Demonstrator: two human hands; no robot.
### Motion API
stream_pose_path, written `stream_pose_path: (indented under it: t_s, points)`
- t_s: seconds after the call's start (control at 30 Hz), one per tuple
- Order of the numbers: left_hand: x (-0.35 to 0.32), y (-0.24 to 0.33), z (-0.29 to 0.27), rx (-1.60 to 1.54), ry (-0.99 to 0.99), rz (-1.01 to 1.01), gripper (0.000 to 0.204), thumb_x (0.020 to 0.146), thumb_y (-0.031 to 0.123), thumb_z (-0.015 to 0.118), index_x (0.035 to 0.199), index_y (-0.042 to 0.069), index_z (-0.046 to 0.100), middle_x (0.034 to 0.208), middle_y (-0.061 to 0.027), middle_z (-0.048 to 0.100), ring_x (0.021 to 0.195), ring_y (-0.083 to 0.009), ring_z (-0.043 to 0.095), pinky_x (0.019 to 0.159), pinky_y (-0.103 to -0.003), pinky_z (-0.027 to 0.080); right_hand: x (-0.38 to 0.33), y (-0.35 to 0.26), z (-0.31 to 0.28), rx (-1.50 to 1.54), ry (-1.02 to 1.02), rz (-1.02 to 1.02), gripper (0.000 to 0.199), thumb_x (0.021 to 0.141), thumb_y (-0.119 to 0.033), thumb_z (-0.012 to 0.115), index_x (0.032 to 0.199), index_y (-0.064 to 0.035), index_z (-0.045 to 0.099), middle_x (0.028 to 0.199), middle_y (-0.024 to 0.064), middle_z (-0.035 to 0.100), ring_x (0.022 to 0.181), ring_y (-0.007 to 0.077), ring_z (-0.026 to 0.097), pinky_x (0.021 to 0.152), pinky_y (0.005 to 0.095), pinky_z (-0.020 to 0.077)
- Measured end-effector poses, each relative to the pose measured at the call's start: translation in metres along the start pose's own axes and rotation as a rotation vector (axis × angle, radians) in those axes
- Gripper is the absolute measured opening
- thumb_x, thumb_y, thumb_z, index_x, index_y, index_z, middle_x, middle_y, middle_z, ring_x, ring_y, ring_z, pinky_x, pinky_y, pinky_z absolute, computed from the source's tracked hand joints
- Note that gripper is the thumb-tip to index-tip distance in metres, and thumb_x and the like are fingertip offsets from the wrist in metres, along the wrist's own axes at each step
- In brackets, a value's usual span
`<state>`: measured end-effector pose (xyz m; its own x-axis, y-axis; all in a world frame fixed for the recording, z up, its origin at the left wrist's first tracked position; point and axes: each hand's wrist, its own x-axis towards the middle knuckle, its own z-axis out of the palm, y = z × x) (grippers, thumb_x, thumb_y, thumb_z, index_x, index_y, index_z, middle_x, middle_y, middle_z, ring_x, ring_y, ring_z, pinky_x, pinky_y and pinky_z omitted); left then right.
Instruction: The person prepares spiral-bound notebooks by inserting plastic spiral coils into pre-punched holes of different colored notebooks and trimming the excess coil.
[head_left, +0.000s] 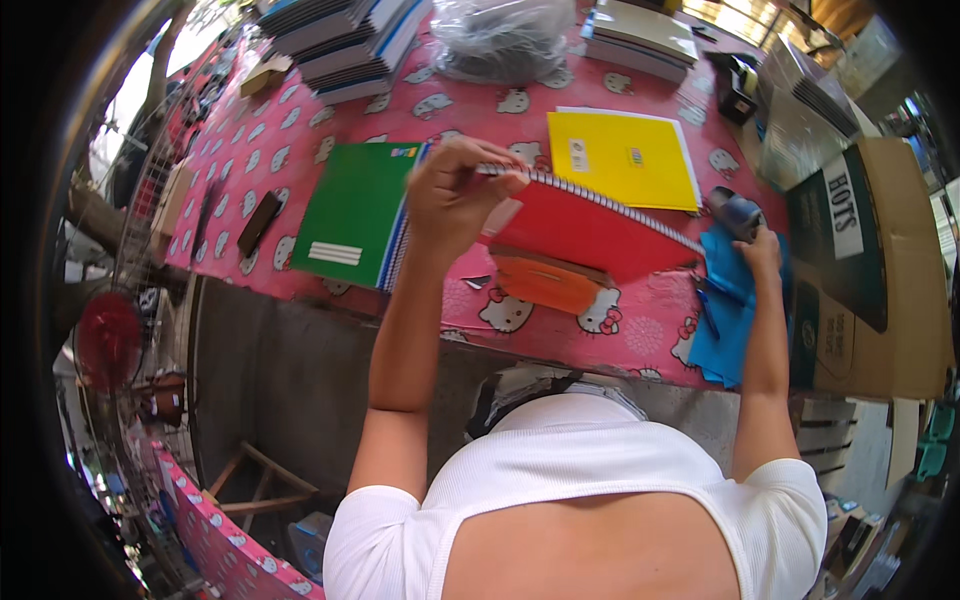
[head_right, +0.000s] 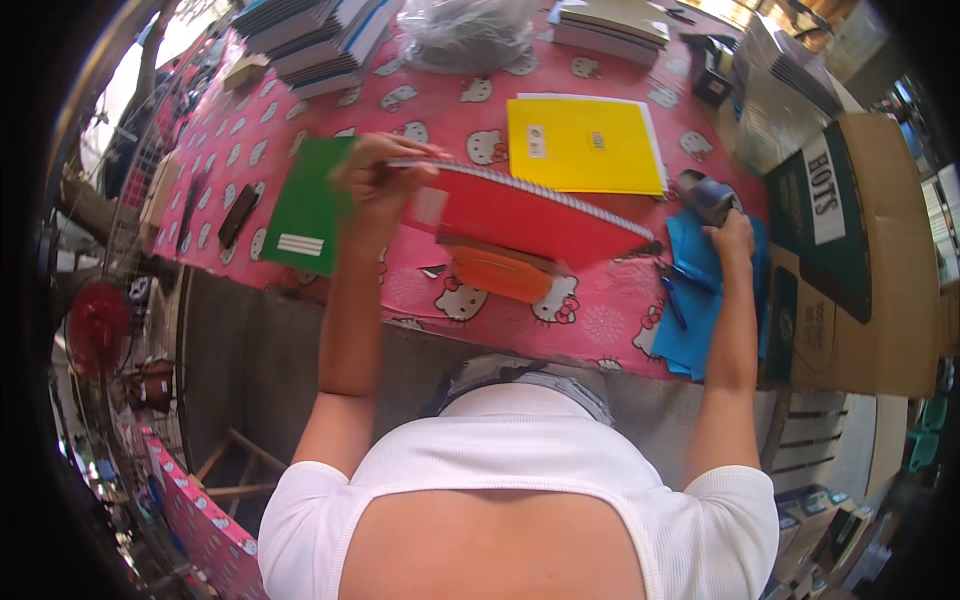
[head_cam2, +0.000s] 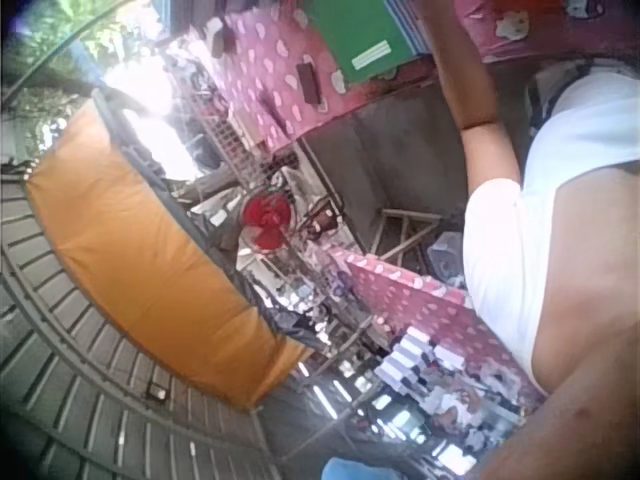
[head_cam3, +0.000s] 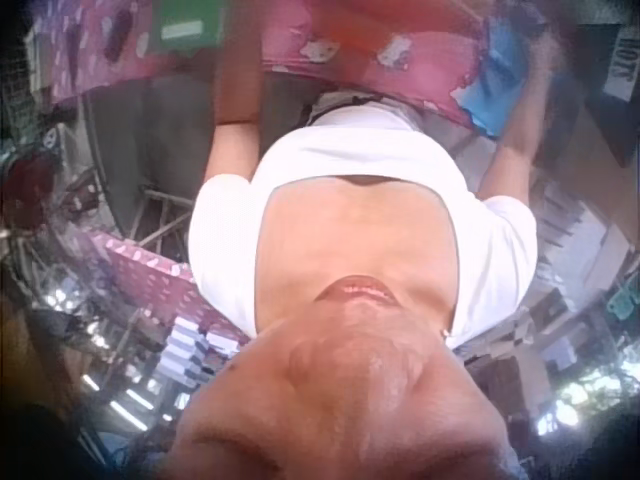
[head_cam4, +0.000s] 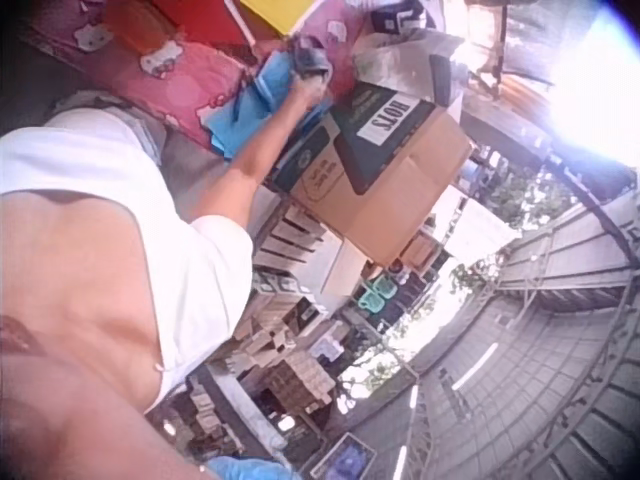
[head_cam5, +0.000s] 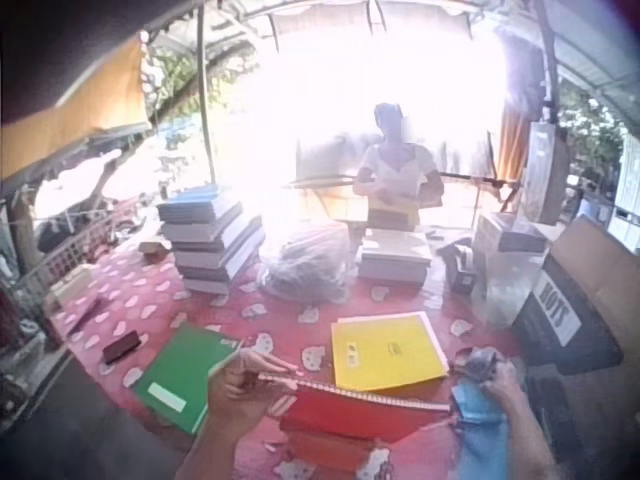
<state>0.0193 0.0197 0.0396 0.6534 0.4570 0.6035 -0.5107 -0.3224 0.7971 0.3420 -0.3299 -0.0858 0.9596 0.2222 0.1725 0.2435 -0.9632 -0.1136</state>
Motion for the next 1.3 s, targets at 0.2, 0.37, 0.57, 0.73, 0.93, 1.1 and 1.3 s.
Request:
stream_pose_path:
  t_s: [0.2,0.37,0.57,0.73,0.93,1.1,1.3]
  points:
    - [-0.041,0.147,-0.014,0.814,0.153,0.519,0.038,0.078,-0.009,0.064,0.114,0.001,0.055,0.101,-0.0160,0.065,0.085,-0.0277,0.065,0.081,-0.032,0.056,-0.121,0.007,-0.019,0.293,-0.170,-0.387,0.065,0.072,-0.040,0.075,0.120,-0.0019,0.052,0.131,0.0177,0.048,0.121,0.0358,0.045,0.100,0.0431,0.0384]
    - [-0.081,0.055,0.063,0.531,-0.241,-0.057,0.019,0.069,-0.009,0.069,0.085,0.001,0.066,0.090,-0.0116,0.070,0.080,-0.0240,0.067,0.069,-0.031,0.053,-0.151,0.019,0.018,0.139,-0.144,-0.305,0.070,0.078,-0.041,0.069,0.131,-0.0035,0.042,0.141,0.0171,0.036,0.132,0.0352,0.032,0.105,0.0521,0.0270]
    - [-0.108,0.026,0.087,0.484,0.082,-0.145,0.022,0.067,-0.005,0.077,0.085,-0.001,0.064,0.096,-0.0146,0.068,0.077,-0.0205,0.067,0.062,-0.026,0.055,-0.139,-0.023,-0.033,0.584,-0.200,-0.325,0.041,0.080,-0.024,0.069,0.114,-0.0036,0.056,0.113,0.0134,0.056,0.107,0.0312,0.053,0.090,0.0390,0.0430]
    - [-0.117,0.023,0.085,0.434,0.047,-0.073,0.021,0.069,-0.005,0.077,0.085,-0.002,0.065,0.088,-0.0147,0.067,0.073,-0.0185,0.068,0.060,-0.026,0.055,-0.201,-0.114,-0.133,0.912,-0.335,-0.777,0.040,0.074,-0.017,0.074,0.108,-0.0034,0.059,0.107,0.0163,0.057,0.100,0.0314,0.056,0.084,0.0378,0.0463]
    - [-0.122,0.019,0.086,0.384,0.089,-0.097,0.022,0.067,-0.009,0.074,0.085,-0.001,0.066,0.089,-0.0152,0.067,0.075,-0.0206,0.068,0.061,-0.026,0.055,-0.209,-0.124,-0.126,0.933,-0.398,-0.753,0.040,0.077,-0.020,0.073,0.109,-0.0013,0.058,0.105,0.0161,0.058,0.098,0.0311,0.058,0.084,0.0387,0.0463]
    - [-0.122,0.013,0.078,0.464,0.041,-0.009,0.024,0.064,-0.010,0.072,0.086,-0.001,0.066,0.089,-0.0144,0.068,0.073,-0.0238,0.068,0.062,-0.029,0.055,-0.202,-0.115,-0.101,1.609,-1.491,0.053,0.033,0.087,-0.023,0.063,0.108,0.0026,0.058,0.096,0.0140,0.064,0.081,0.0236,0.064,0.074,0.0326,0.0511]
    - [-0.105,0.024,0.072,0.430,0.046,0.041,0.023,0.066,-0.009,0.073,0.086,0.000,0.066,0.087,-0.0138,0.068,0.073,-0.0241,0.067,0.062,-0.030,0.054,-0.179,-0.074,-0.073,0.986,-0.535,-0.316,0.036,0.083,-0.021,0.068,0.111,0.0001,0.060,0.099,0.0125,0.066,0.093,0.0240,0.063,0.081,0.0335,0.0488]
